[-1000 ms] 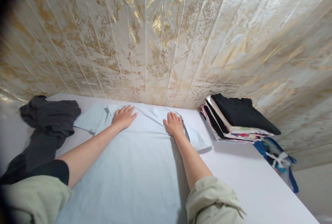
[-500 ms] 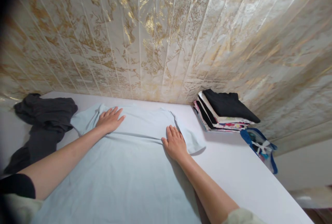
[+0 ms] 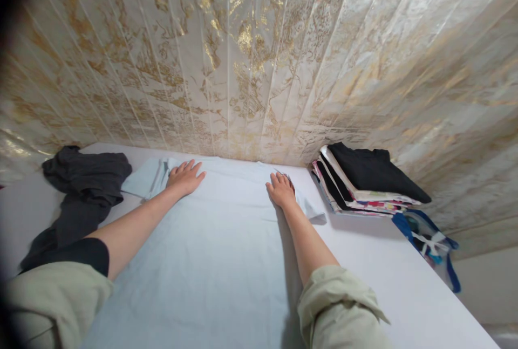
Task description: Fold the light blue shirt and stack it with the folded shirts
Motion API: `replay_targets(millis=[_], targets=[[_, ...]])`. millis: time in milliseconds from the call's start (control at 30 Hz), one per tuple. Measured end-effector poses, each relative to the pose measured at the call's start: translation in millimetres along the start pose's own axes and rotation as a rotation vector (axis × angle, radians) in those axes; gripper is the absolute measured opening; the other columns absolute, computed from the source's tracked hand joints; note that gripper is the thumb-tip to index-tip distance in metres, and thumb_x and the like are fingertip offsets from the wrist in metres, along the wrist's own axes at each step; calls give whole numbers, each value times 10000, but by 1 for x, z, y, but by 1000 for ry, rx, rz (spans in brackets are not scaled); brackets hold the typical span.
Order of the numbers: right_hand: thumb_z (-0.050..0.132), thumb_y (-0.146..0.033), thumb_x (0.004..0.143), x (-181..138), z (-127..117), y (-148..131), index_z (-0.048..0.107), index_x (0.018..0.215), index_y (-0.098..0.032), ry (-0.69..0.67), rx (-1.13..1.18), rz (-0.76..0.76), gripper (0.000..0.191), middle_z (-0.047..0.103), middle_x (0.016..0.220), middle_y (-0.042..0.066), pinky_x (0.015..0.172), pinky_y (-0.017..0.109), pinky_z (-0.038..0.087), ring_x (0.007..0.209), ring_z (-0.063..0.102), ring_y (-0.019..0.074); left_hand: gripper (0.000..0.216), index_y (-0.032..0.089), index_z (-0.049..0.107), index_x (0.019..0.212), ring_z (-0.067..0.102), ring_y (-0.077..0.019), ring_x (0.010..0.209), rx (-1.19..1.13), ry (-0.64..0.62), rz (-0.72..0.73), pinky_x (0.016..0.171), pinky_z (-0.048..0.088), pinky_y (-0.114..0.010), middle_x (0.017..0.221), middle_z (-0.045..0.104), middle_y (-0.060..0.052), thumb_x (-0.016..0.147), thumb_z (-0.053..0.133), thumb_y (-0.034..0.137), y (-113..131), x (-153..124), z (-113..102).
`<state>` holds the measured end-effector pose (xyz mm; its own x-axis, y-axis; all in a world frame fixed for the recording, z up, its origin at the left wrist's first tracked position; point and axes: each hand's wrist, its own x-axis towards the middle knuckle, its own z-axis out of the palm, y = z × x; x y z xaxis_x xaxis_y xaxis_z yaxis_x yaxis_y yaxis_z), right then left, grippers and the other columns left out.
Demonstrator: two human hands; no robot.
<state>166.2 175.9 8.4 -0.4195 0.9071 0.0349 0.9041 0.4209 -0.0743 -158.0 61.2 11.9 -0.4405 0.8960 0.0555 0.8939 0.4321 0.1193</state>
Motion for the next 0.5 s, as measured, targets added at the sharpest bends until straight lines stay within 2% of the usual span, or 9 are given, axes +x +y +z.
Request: replay_targets(millis=[133,300,433,500], targets=[[238,-437,979,9,-1,23,308,1487,-232,22,-16,69,552,290,1555,65,1123,430,209,1407,244,203,638,241,317,1489,224,-286,1433,12,15,4,1116,200,-487,1581,246,-66,931,203,531,0,0,-1],[235,-417,974,7,-7,45,378,1448,-219,82,-18,245,533,363,1512,104,1086,488,248,1368,317,251,629,245,324,1485,227,-278,1433,16,14,-2,1119,199,-475,1579,255,-65,932,211,522,2,-3,-4],[331,-323,955,-6,-16,33,426,1402,-117,227,-109,228,501,403,1472,170,1100,462,217,1353,335,280,634,240,331,1483,220,-277,1437,25,9,-5,1119,201,-476,1580,249,-66,931,201,524,2,-3,-3],[361,-308,945,-18,-19,18,457,1376,-107,186,-109,155,485,416,1461,179,1099,430,230,1345,353,279,643,239,325,1485,218,-278,1438,31,1,-4,1119,203,-480,1583,242,-67,931,185,531,1,-1,-1]])
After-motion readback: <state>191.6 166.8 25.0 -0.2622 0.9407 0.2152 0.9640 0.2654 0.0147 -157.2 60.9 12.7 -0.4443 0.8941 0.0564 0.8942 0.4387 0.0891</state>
